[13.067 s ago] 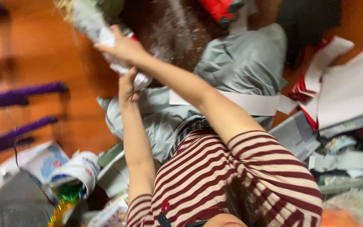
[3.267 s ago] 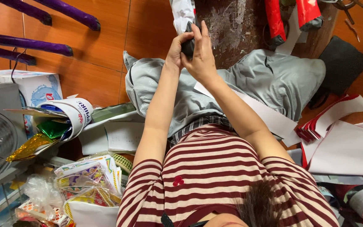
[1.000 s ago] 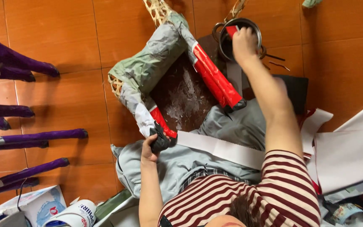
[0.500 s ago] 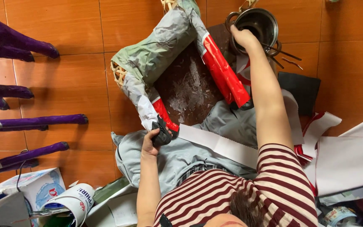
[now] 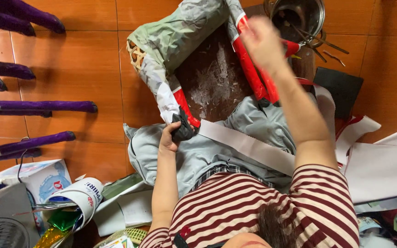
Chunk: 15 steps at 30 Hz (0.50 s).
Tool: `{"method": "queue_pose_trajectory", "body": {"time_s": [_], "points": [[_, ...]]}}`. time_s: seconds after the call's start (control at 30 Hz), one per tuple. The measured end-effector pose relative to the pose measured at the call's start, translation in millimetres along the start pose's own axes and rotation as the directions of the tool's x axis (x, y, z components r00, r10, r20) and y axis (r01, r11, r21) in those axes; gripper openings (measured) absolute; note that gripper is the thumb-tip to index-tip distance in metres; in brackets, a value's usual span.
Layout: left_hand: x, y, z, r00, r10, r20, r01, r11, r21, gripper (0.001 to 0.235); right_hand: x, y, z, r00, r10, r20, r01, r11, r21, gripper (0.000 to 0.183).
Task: Assembling and applying colored tape to a papercraft giraffe model.
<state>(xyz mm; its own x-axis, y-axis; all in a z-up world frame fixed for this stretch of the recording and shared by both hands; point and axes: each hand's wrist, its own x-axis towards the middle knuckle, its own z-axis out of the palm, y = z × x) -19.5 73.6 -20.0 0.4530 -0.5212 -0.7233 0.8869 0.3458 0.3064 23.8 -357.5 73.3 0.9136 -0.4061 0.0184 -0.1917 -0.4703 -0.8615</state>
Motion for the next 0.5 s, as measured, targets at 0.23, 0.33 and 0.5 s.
{"method": "queue_pose_trajectory", "body": {"time_s": [0.23,0.33,0.5], "points": [[5,-1,6,1.000,0.031,0.001,-0.031,0.999,0.043,0.037,-11,115,139,0.997,0.081,0.010,-0.060,0.811,-0.581,0.041],[-4,-3,5,0.999,0.007,-0.045,-0.007,1.000,0.008,0.038,-3,178,172,0.895,-0.087,-0.438,-0.189,0.814,-0.549,0.038],[-9,4,16,0.999,-0.001,-0.047,0.001,1.000,0.008,0.035,18,205,170,0.972,-0.217,-0.095,0.018,0.467,-0.884,0.032]]}}
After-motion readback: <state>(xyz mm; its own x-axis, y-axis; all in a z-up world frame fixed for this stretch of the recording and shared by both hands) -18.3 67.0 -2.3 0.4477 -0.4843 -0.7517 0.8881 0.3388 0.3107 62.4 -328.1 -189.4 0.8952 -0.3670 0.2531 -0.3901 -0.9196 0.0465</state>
